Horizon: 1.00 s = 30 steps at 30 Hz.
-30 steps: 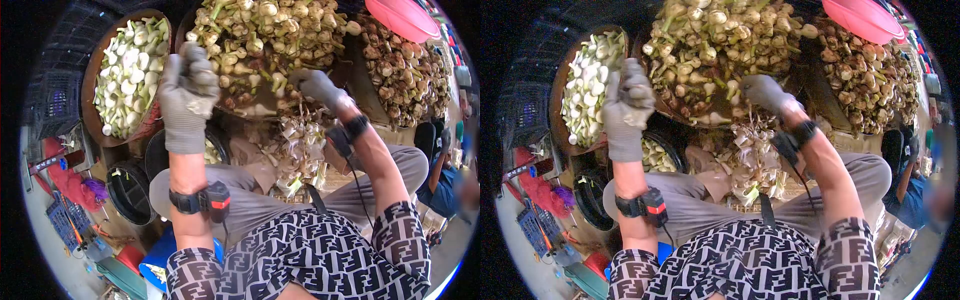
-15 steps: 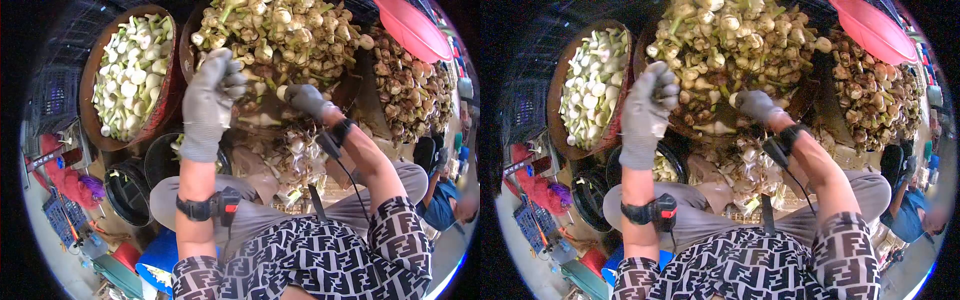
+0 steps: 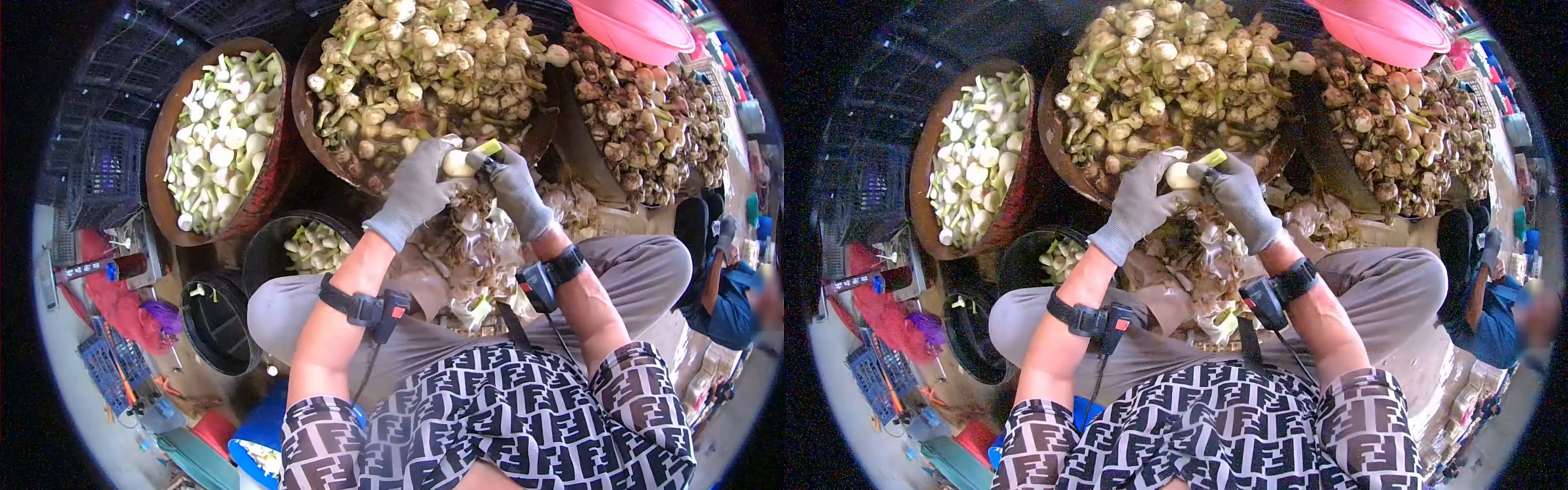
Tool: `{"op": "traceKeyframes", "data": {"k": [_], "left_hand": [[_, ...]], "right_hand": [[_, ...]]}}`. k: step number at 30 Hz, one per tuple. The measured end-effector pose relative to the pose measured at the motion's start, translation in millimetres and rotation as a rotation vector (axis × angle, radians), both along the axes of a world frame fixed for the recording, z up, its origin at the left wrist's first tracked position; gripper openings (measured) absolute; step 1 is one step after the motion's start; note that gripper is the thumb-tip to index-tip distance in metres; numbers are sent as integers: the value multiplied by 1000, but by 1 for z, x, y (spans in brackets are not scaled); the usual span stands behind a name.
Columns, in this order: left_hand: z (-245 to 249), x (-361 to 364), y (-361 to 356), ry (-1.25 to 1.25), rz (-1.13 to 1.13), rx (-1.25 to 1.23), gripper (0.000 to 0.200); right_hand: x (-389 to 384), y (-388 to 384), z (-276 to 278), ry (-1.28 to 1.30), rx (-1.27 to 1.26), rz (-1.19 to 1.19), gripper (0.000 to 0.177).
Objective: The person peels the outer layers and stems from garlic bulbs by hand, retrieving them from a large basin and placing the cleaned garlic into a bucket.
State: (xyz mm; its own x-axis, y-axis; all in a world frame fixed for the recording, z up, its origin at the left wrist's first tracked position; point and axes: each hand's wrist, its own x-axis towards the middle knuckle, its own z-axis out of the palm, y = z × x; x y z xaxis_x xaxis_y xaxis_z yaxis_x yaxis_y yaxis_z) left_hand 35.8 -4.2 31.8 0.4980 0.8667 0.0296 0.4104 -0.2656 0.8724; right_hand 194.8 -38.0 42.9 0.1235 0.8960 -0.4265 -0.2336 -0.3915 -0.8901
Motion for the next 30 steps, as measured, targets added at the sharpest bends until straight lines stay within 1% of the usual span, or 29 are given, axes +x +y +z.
{"op": "traceKeyframes", "data": {"k": [3, 5, 6, 8, 11, 13, 15, 17, 18, 21, 23, 24, 26, 27, 28, 30], "left_hand": [[4, 0, -3, 21, -37, 93, 63], [2, 4, -7, -4, -57, 204, 66], [-1, 4, -8, -18, -65, 207, 68], [-8, 2, -8, -45, -75, 215, 71], [-1, 1, -8, 3, -58, 148, 66], [-3, 2, -8, -252, -28, -182, 57], [2, 0, -8, -468, -3, -503, 51], [15, -5, -4, -647, 16, -812, 52], [18, -9, -5, -595, 29, -941, 59], [15, -10, -4, -631, 98, -983, 57], [-12, 4, -5, -513, 184, -510, 57], [-12, 9, -6, -447, 221, -275, 56], [-13, 3, -7, -424, 265, -562, 56], [-5, -2, -6, -409, 286, -704, 55], [13, -9, -3, -468, 267, -968, 53], [11, -15, 0, -435, 226, -931, 54]], "right_hand": [[-3, -5, 6, 101, 11, -63, 19], [7, -7, 0, 87, -18, 22, 17], [9, -7, 2, 79, -35, 65, 16], [10, -9, 6, 96, -39, 59, 14], [11, -10, 6, 92, -22, 87, 14], [13, -10, 5, 89, 3, 97, 15], [13, -11, 5, 99, 27, 86, 18], [9, -12, 3, -133, 33, 86, 20], [6, -12, 3, -250, 36, 88, 22], [8, -14, -9, -243, 118, 123, 26], [11, -11, -26, -399, 344, 152, 22], [9, -10, -25, -477, 457, 165, 20], [10, -13, -19, 1, 177, 97, 18], [9, -15, -13, 238, 36, 60, 18], [9, -17, -9, 42, 170, 151, 19], [13, -22, -4, -357, 436, 329, 21]]}}
